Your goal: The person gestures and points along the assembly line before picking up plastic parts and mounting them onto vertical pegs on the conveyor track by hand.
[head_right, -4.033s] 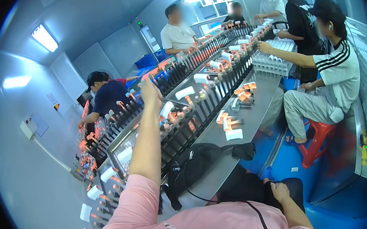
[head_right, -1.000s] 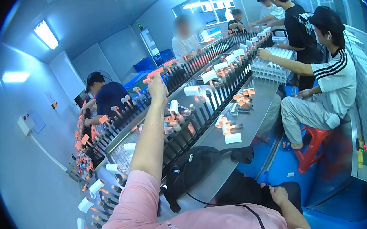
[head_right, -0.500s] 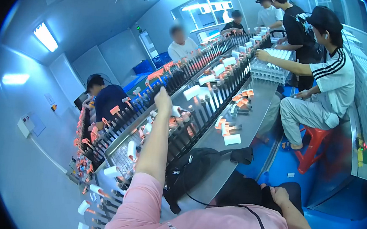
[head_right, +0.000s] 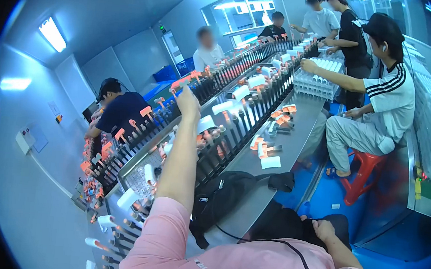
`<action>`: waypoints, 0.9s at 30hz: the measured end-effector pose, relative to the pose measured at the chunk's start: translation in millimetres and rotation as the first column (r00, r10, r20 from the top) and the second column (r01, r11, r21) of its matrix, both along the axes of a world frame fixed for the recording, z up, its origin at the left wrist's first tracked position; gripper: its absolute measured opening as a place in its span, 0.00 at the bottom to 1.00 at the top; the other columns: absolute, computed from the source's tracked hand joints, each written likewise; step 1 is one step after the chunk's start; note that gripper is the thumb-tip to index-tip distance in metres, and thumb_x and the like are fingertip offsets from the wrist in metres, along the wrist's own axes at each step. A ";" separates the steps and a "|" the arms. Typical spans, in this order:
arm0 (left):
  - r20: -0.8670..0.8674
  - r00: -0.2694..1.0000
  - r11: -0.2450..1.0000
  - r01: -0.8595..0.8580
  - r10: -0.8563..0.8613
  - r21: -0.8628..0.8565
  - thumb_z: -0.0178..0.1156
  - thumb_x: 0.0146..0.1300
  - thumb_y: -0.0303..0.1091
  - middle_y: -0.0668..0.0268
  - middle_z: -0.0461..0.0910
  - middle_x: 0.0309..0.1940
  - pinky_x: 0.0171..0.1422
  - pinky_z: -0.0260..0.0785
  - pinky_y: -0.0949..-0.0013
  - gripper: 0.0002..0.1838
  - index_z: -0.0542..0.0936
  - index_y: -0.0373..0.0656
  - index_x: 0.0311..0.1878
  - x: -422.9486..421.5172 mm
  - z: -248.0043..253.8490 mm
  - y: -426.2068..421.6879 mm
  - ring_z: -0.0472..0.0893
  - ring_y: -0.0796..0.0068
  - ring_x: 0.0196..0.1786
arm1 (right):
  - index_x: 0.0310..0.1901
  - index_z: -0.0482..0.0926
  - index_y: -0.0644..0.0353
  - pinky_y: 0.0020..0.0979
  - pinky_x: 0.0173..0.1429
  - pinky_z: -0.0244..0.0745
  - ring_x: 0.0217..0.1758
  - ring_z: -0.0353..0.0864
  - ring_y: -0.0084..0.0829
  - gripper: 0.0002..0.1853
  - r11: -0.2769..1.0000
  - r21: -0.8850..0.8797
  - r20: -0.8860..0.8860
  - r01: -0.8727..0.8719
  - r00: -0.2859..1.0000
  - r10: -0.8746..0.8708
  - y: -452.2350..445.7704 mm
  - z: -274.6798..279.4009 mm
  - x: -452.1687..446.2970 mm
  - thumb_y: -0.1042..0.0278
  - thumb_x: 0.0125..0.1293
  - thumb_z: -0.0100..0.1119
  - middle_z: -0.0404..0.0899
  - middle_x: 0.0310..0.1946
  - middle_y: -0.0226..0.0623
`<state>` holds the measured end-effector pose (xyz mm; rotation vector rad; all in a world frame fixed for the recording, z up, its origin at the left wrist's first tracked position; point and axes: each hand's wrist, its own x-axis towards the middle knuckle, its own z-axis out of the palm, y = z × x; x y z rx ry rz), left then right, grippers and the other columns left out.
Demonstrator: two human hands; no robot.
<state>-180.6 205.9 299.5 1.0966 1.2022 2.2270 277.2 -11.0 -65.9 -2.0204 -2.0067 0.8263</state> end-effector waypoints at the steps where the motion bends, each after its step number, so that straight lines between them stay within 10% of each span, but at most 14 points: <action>1: -0.135 0.962 0.969 -0.246 0.239 -0.036 0.44 0.66 0.45 0.64 0.70 0.14 0.28 0.59 0.62 0.26 0.72 0.32 0.19 3.0 -22.4 4.5 0.68 0.73 0.19 | 0.30 0.81 0.62 0.46 0.47 0.72 0.40 0.78 0.52 0.26 1.000 0.011 -0.003 -0.004 1.000 0.004 0.3 1.0 1.0 0.47 0.65 0.40 0.79 0.32 0.53; 3: -0.349 0.883 0.934 -0.353 0.313 -0.056 0.44 0.66 0.46 0.60 0.73 0.15 0.31 0.60 0.58 0.27 0.74 0.28 0.23 -1.2 -41.6 -5.0 0.69 0.68 0.21 | 0.31 0.81 0.62 0.46 0.47 0.72 0.40 0.78 0.52 0.26 0.999 0.027 -0.010 -0.017 1.000 0.017 -1.2 -0.9 2.8 0.47 0.65 0.40 0.79 0.32 0.53; 13: -0.070 0.997 0.999 -0.043 0.044 0.005 0.46 0.67 0.44 0.72 0.61 0.11 0.25 0.51 0.67 0.25 0.67 0.38 0.15 3.2 25.5 -31.9 0.60 0.81 0.18 | 0.33 0.81 0.61 0.45 0.47 0.72 0.41 0.78 0.52 0.26 0.999 0.002 0.034 -0.048 0.998 0.048 5.2 -11.1 2.4 0.47 0.66 0.40 0.79 0.34 0.52; 15: -0.406 0.804 0.894 -0.439 0.435 0.088 0.46 0.66 0.46 0.63 0.70 0.14 0.28 0.57 0.61 0.26 0.72 0.30 0.21 -7.8 -14.6 -8.5 0.66 0.72 0.20 | 0.34 0.81 0.61 0.45 0.47 0.72 0.41 0.78 0.52 0.26 0.999 0.000 0.019 -0.042 0.999 0.042 4.5 -10.4 0.2 0.47 0.66 0.40 0.79 0.34 0.52; 18: -0.342 0.901 0.937 -0.325 0.265 -0.129 0.45 0.65 0.47 0.59 0.73 0.16 0.32 0.60 0.58 0.28 0.73 0.27 0.22 -15.2 -38.4 -4.0 0.69 0.67 0.22 | 0.34 0.81 0.61 0.46 0.48 0.72 0.42 0.78 0.51 0.26 1.000 -0.011 -0.020 -0.002 1.000 0.002 -2.1 5.5 3.0 0.47 0.66 0.40 0.79 0.34 0.52; 25: 0.046 0.994 0.994 0.096 -0.098 0.046 0.46 0.65 0.44 0.74 0.59 0.09 0.17 0.50 0.71 0.25 0.62 0.47 0.12 18.2 35.2 -46.0 0.60 0.82 0.11 | 0.32 0.81 0.61 0.46 0.48 0.72 0.41 0.78 0.51 0.26 0.999 -0.020 0.001 -0.025 1.000 0.025 0.9 0.9 1.1 0.47 0.65 0.40 0.79 0.34 0.53; 27: -0.148 0.947 0.958 -0.278 0.286 0.070 0.46 0.65 0.45 0.72 0.60 0.09 0.16 0.50 0.70 0.25 0.63 0.47 0.12 10.6 1.0 -26.6 0.60 0.81 0.11 | 0.32 0.81 0.61 0.46 0.47 0.72 0.40 0.78 0.51 0.26 0.999 -0.024 0.007 -0.034 0.999 0.034 1.9 4.6 0.3 0.47 0.65 0.40 0.79 0.33 0.52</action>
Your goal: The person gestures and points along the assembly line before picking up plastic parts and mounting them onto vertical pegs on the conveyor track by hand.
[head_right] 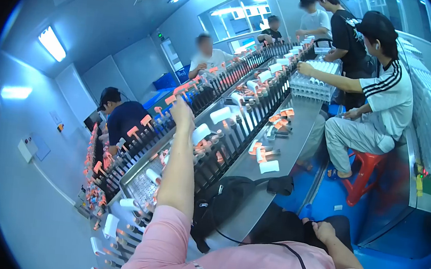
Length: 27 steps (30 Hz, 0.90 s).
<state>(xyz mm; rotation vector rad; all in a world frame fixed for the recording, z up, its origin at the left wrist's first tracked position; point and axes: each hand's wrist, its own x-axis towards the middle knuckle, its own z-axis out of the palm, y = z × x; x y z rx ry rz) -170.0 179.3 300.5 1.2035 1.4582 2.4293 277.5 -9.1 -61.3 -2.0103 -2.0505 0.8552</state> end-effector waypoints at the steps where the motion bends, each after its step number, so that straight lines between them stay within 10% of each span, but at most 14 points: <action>1: -0.101 0.977 0.983 -0.185 0.185 0.018 0.46 0.65 0.45 0.72 0.61 0.09 0.16 0.50 0.69 0.25 0.63 0.47 0.12 -7.4 -23.3 14.2 0.61 0.80 0.10 | 0.32 0.81 0.61 0.46 0.47 0.72 0.40 0.78 0.51 0.26 1.000 -0.001 0.000 0.003 1.000 -0.003 -1.3 -1.6 0.1 0.46 0.65 0.40 0.79 0.32 0.51; 8: 0.240 0.881 0.911 0.410 -0.409 0.048 0.46 0.66 0.46 0.76 0.55 0.07 0.12 0.45 0.73 0.23 0.62 0.50 0.14 8.4 19.7 -27.5 0.56 0.83 0.08 | 0.24 0.79 0.63 0.46 0.40 0.71 0.33 0.78 0.53 0.25 0.985 0.163 -0.072 0.065 0.996 -0.054 -1.1 -21.5 6.2 0.48 0.64 0.46 0.77 0.25 0.54; 11: 0.126 0.920 0.929 0.369 -0.371 0.035 0.46 0.67 0.47 0.74 0.60 0.09 0.16 0.52 0.72 0.24 0.64 0.49 0.14 9.5 29.4 -17.4 0.60 0.81 0.10 | 0.32 0.81 0.60 0.45 0.46 0.72 0.40 0.78 0.50 0.25 1.000 0.016 0.016 0.013 1.000 -0.013 -2.7 -0.6 -0.6 0.47 0.66 0.40 0.80 0.32 0.49; 15: -0.313 0.919 0.970 -0.238 0.241 0.048 0.46 0.67 0.46 0.71 0.64 0.11 0.24 0.56 0.67 0.26 0.67 0.42 0.14 -5.8 -24.1 10.7 0.63 0.77 0.16 | 0.25 0.80 0.61 0.45 0.42 0.72 0.34 0.78 0.52 0.25 0.994 0.104 -0.046 0.042 0.998 -0.037 -2.6 -10.5 2.2 0.47 0.64 0.45 0.78 0.26 0.53; 20: 0.190 0.964 0.970 0.210 -0.185 -0.120 0.47 0.66 0.46 0.72 0.60 0.07 0.14 0.51 0.70 0.26 0.63 0.47 0.12 -5.2 -12.5 -13.1 0.62 0.77 0.09 | 0.30 0.81 0.60 0.45 0.46 0.72 0.39 0.78 0.51 0.24 0.997 0.059 -0.028 0.048 0.999 -0.046 -2.8 -10.3 8.4 0.47 0.64 0.43 0.79 0.31 0.51; 27: 0.163 0.918 0.931 0.365 -0.363 0.018 0.46 0.67 0.49 0.76 0.55 0.08 0.12 0.46 0.76 0.23 0.61 0.52 0.16 11.4 17.8 -34.6 0.55 0.85 0.08 | 0.32 0.82 0.58 0.45 0.45 0.72 0.41 0.78 0.49 0.24 1.000 0.015 0.041 -0.004 0.999 0.003 -3.6 3.4 -1.7 0.47 0.65 0.41 0.80 0.33 0.49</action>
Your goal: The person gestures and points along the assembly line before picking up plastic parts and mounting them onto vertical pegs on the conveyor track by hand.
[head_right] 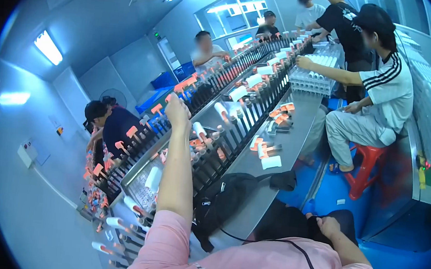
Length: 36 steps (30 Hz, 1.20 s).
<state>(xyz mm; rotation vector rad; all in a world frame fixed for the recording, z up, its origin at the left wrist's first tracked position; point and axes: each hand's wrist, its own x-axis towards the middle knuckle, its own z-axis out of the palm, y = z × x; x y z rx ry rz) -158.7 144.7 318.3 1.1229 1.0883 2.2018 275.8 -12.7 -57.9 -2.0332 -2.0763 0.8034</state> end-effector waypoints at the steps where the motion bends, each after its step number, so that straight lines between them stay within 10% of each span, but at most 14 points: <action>1: -0.025 1.000 1.000 0.003 -0.003 -0.005 0.46 0.67 0.49 0.76 0.56 0.08 0.12 0.47 0.75 0.24 0.63 0.50 0.15 -2.0 -9.5 6.0 0.56 0.84 0.08 | 0.33 0.82 0.58 0.45 0.45 0.72 0.40 0.78 0.49 0.24 1.000 -0.007 0.002 -0.009 1.000 0.009 1.8 -3.1 -0.9 0.47 0.65 0.41 0.80 0.33 0.48; 4: -0.299 0.891 0.935 -0.355 0.343 0.014 0.47 0.66 0.48 0.72 0.60 0.08 0.14 0.50 0.71 0.25 0.65 0.47 0.14 -25.8 -59.6 36.0 0.60 0.79 0.09 | 0.33 0.82 0.58 0.46 0.45 0.72 0.40 0.79 0.49 0.24 1.000 -0.012 -0.027 0.022 0.999 -0.022 -1.5 -1.7 1.1 0.47 0.64 0.42 0.80 0.33 0.48; 7: -0.049 0.988 0.965 -0.152 0.145 -0.214 0.47 0.66 0.46 0.72 0.59 0.07 0.12 0.49 0.71 0.24 0.65 0.48 0.14 -4.7 -30.6 12.0 0.60 0.78 0.08 | 0.32 0.82 0.58 0.45 0.45 0.72 0.40 0.78 0.49 0.24 0.999 0.011 -0.022 0.038 0.999 -0.038 -2.5 -4.9 2.6 0.46 0.64 0.42 0.80 0.33 0.48; 9: 0.069 0.990 0.992 0.124 -0.123 -0.011 0.47 0.66 0.45 0.77 0.54 0.07 0.09 0.46 0.77 0.21 0.61 0.53 0.16 -2.1 -6.8 -3.7 0.56 0.83 0.07 | 0.30 0.82 0.59 0.46 0.45 0.72 0.39 0.78 0.50 0.24 0.999 0.037 -0.058 0.027 0.998 -0.025 -0.9 -9.6 4.8 0.47 0.64 0.43 0.80 0.32 0.50; 14: -0.116 0.990 0.997 -0.081 0.081 0.002 0.47 0.66 0.44 0.74 0.59 0.11 0.17 0.53 0.73 0.18 0.66 0.48 0.20 -14.1 -7.9 0.4 0.61 0.80 0.12 | 0.30 0.81 0.60 0.46 0.45 0.72 0.39 0.78 0.50 0.25 1.000 0.023 -0.031 0.011 0.999 -0.010 4.1 -14.5 1.5 0.48 0.65 0.42 0.80 0.31 0.49; 15: -0.281 0.926 0.967 -0.251 0.251 0.037 0.47 0.66 0.43 0.72 0.63 0.12 0.20 0.58 0.71 0.18 0.69 0.45 0.22 -35.3 -40.0 29.8 0.64 0.77 0.14 | 0.30 0.81 0.60 0.46 0.45 0.72 0.39 0.78 0.51 0.25 1.000 0.030 -0.041 0.008 0.999 -0.007 2.5 -13.4 1.8 0.48 0.65 0.42 0.79 0.31 0.50; 16: -0.788 0.241 0.645 -0.725 0.566 0.241 0.45 0.66 0.44 0.56 0.77 0.21 0.40 0.67 0.63 0.25 0.77 0.29 0.27 -60.4 -75.8 46.3 0.77 0.63 0.30 | 0.29 0.81 0.61 0.45 0.45 0.72 0.39 0.78 0.51 0.25 0.999 0.040 -0.057 0.016 0.998 -0.014 -0.6 -11.3 2.6 0.47 0.65 0.43 0.79 0.30 0.52; 18: -0.416 0.810 0.864 -0.493 0.413 -0.102 0.45 0.66 0.45 0.58 0.78 0.23 0.39 0.68 0.64 0.24 0.78 0.31 0.28 -37.9 -47.4 19.4 0.78 0.66 0.30 | 0.29 0.81 0.61 0.45 0.45 0.72 0.39 0.78 0.51 0.25 0.997 0.066 -0.086 0.045 0.996 -0.039 3.7 -10.2 0.7 0.47 0.65 0.42 0.79 0.30 0.52; 20: -0.066 0.986 0.982 -0.158 0.152 -0.099 0.47 0.65 0.47 0.67 0.71 0.14 0.23 0.61 0.69 0.24 0.73 0.40 0.20 -48.0 -41.7 12.1 0.71 0.73 0.18 | 0.30 0.81 0.60 0.46 0.45 0.72 0.39 0.78 0.51 0.25 0.999 0.051 -0.053 0.014 0.999 -0.012 -0.1 -13.4 6.0 0.48 0.66 0.41 0.79 0.32 0.51; 22: 0.051 0.998 0.999 -0.038 0.040 -0.036 0.48 0.65 0.49 0.78 0.55 0.07 0.10 0.41 0.76 0.23 0.60 0.53 0.15 -13.0 2.6 -25.3 0.54 0.85 0.07 | 0.31 0.81 0.60 0.46 0.46 0.72 0.40 0.78 0.51 0.26 0.999 0.044 -0.017 0.012 1.000 -0.011 0.4 -6.1 4.9 0.47 0.66 0.40 0.79 0.32 0.51; 29: 0.102 0.995 0.998 0.012 -0.006 -0.057 0.46 0.66 0.48 0.73 0.59 0.07 0.13 0.51 0.70 0.24 0.64 0.47 0.14 -27.4 -11.0 0.3 0.61 0.78 0.08 | 0.32 0.82 0.58 0.46 0.46 0.72 0.39 0.78 0.51 0.25 1.000 0.024 0.004 -0.014 1.000 0.014 1.2 -11.6 2.1 0.47 0.65 0.40 0.80 0.32 0.49; 31: -0.267 0.855 0.891 -0.452 0.445 0.036 0.45 0.66 0.48 0.66 0.66 0.09 0.20 0.57 0.62 0.28 0.69 0.36 0.15 -56.1 -71.8 44.6 0.70 0.67 0.14 | 0.32 0.82 0.58 0.46 0.45 0.72 0.39 0.78 0.50 0.24 1.000 0.025 -0.017 -0.008 1.000 0.009 -0.6 -10.1 2.3 0.47 0.65 0.40 0.80 0.32 0.49; 34: -0.521 0.687 0.808 -0.589 0.506 0.009 0.45 0.67 0.47 0.61 0.70 0.13 0.26 0.58 0.60 0.29 0.70 0.29 0.18 -59.1 -65.3 25.8 0.70 0.69 0.19 | 0.32 0.82 0.58 0.46 0.45 0.72 0.39 0.78 0.50 0.24 0.999 0.040 0.001 0.006 1.000 -0.006 1.9 -12.2 3.6 0.48 0.65 0.41 0.80 0.32 0.49; 36: -0.340 0.868 0.879 -0.440 0.363 -0.185 0.46 0.66 0.46 0.62 0.69 0.12 0.26 0.57 0.62 0.28 0.69 0.32 0.16 -69.6 -63.9 8.7 0.66 0.73 0.18 | 0.32 0.82 0.58 0.46 0.45 0.72 0.39 0.78 0.50 0.24 0.998 0.056 -0.004 -0.002 1.000 0.002 0.8 -13.2 4.0 0.48 0.64 0.41 0.80 0.33 0.49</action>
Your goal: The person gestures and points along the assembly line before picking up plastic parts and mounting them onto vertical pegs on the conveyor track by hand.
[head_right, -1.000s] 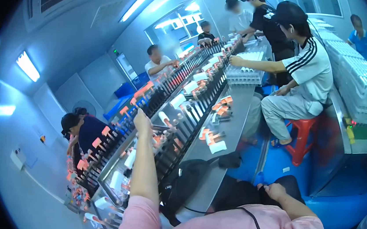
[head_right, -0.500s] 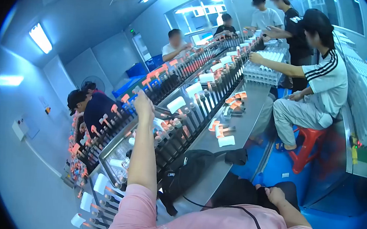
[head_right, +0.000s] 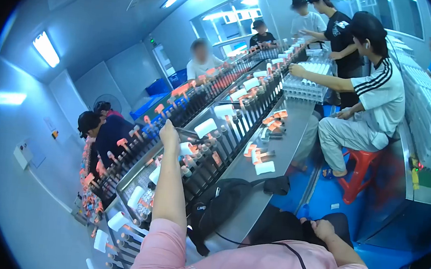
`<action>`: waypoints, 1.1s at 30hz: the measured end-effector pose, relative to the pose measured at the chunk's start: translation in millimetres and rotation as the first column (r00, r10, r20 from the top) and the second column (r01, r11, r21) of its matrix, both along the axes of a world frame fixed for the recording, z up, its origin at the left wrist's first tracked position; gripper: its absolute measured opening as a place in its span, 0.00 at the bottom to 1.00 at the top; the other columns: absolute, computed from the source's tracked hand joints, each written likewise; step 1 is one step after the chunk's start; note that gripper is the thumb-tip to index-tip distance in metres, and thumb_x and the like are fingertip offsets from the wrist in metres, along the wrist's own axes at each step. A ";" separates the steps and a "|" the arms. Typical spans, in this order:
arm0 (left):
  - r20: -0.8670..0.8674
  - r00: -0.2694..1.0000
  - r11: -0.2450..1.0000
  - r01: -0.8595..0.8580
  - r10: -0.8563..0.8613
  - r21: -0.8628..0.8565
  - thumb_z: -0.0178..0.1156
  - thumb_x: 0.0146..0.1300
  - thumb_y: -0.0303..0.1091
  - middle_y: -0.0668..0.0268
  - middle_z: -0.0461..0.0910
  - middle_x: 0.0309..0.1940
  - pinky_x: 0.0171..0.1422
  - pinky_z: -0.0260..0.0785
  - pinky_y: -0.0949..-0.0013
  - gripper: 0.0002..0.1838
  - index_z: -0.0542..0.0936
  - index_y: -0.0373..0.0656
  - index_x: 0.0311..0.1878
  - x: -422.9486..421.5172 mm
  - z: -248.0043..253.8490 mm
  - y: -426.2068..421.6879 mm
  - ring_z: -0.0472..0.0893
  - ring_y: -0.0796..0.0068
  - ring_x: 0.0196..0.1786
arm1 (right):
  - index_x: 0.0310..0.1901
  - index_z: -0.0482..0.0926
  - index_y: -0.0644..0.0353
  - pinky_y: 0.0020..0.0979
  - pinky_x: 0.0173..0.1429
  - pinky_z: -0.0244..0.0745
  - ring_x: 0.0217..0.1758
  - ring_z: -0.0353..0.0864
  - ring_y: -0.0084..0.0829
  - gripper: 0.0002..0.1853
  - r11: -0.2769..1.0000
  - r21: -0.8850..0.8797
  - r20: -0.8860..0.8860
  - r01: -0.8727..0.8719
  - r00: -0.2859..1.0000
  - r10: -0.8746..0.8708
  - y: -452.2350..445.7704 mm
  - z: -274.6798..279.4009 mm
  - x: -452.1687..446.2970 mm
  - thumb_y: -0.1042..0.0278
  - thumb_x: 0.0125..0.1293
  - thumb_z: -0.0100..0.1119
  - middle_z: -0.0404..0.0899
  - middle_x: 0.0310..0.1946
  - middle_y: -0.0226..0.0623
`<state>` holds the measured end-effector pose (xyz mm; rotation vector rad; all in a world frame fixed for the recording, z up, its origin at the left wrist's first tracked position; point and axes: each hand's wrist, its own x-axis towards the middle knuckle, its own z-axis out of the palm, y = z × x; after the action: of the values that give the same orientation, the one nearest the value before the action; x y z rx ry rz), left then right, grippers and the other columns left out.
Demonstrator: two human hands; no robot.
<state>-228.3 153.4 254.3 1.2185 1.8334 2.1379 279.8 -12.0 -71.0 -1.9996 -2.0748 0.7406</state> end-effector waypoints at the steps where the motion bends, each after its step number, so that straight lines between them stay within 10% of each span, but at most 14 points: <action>1: 0.086 0.995 0.999 0.049 -0.047 -0.022 0.47 0.66 0.46 0.63 0.68 0.12 0.26 0.57 0.62 0.28 0.68 0.34 0.15 -8.7 0.1 -5.7 0.66 0.73 0.18 | 0.33 0.82 0.58 0.46 0.45 0.72 0.39 0.78 0.50 0.24 1.000 0.002 0.005 0.008 1.000 -0.008 0.2 2.1 -0.7 0.48 0.65 0.41 0.80 0.33 0.49; 4: -0.235 0.967 0.994 -0.076 0.093 0.079 0.47 0.66 0.46 0.69 0.65 0.11 0.21 0.55 0.66 0.26 0.67 0.39 0.15 -7.9 -5.3 -29.8 0.64 0.76 0.15 | 0.33 0.82 0.58 0.46 0.46 0.72 0.40 0.78 0.50 0.23 0.999 -0.033 -0.006 0.005 1.000 -0.006 -2.6 13.7 -3.1 0.48 0.65 0.41 0.80 0.33 0.49; 7: 0.476 0.867 0.989 0.129 -0.149 0.075 0.48 0.66 0.47 0.73 0.60 0.10 0.15 0.49 0.71 0.23 0.65 0.46 0.17 13.8 31.0 -73.2 0.60 0.80 0.11 | 0.32 0.82 0.58 0.45 0.45 0.73 0.40 0.79 0.49 0.24 0.999 -0.032 0.010 0.009 1.000 -0.009 -6.0 16.8 -4.0 0.48 0.66 0.41 0.80 0.32 0.48; 13: 0.306 0.816 0.826 0.324 -0.491 0.462 0.48 0.66 0.49 0.77 0.51 0.11 0.15 0.41 0.76 0.21 0.61 0.51 0.19 56.5 94.7 -102.7 0.50 0.85 0.12 | 0.25 0.80 0.60 0.47 0.43 0.72 0.35 0.78 0.52 0.25 0.997 0.075 -0.012 -0.018 1.000 0.019 -2.9 -0.5 -2.8 0.47 0.64 0.44 0.79 0.27 0.52; 18: 0.307 0.936 0.961 0.088 -0.170 0.262 0.48 0.66 0.45 0.78 0.53 0.09 0.14 0.42 0.76 0.21 0.60 0.53 0.17 8.1 2.5 -9.1 0.54 0.84 0.10 | 0.27 0.81 0.59 0.46 0.43 0.72 0.36 0.78 0.51 0.25 0.999 0.020 -0.020 0.033 0.999 -0.033 -5.7 1.8 -2.0 0.47 0.64 0.43 0.79 0.28 0.51; 26: 0.358 0.769 0.822 0.361 -0.530 0.441 0.49 0.65 0.49 0.77 0.53 0.09 0.11 0.43 0.75 0.22 0.60 0.53 0.18 54.2 74.6 -56.5 0.52 0.83 0.08 | 0.26 0.81 0.61 0.46 0.42 0.72 0.35 0.78 0.51 0.25 0.997 0.076 -0.008 -0.031 0.999 0.032 1.3 -9.9 -1.8 0.48 0.64 0.44 0.79 0.28 0.52; 31: 0.490 0.821 0.943 0.164 -0.293 0.289 0.49 0.64 0.47 0.76 0.57 0.09 0.12 0.45 0.75 0.23 0.61 0.52 0.14 31.0 22.8 -30.0 0.57 0.84 0.10 | 0.26 0.81 0.61 0.46 0.43 0.72 0.36 0.78 0.51 0.24 0.998 0.035 -0.051 0.046 0.998 -0.045 -3.5 0.1 -1.7 0.48 0.64 0.44 0.79 0.28 0.51; 33: 0.289 0.897 0.904 0.218 -0.334 0.368 0.48 0.66 0.45 0.78 0.56 0.09 0.13 0.43 0.75 0.23 0.61 0.51 0.15 35.8 35.6 -30.6 0.56 0.86 0.10 | 0.26 0.81 0.61 0.45 0.43 0.72 0.36 0.78 0.51 0.25 0.998 0.051 -0.047 0.036 0.998 -0.034 -6.8 8.2 0.1 0.48 0.64 0.45 0.79 0.28 0.52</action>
<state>-192.4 122.8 289.9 0.9933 1.1183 2.3570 279.9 -18.8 -62.9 -1.9676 -2.0071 0.7124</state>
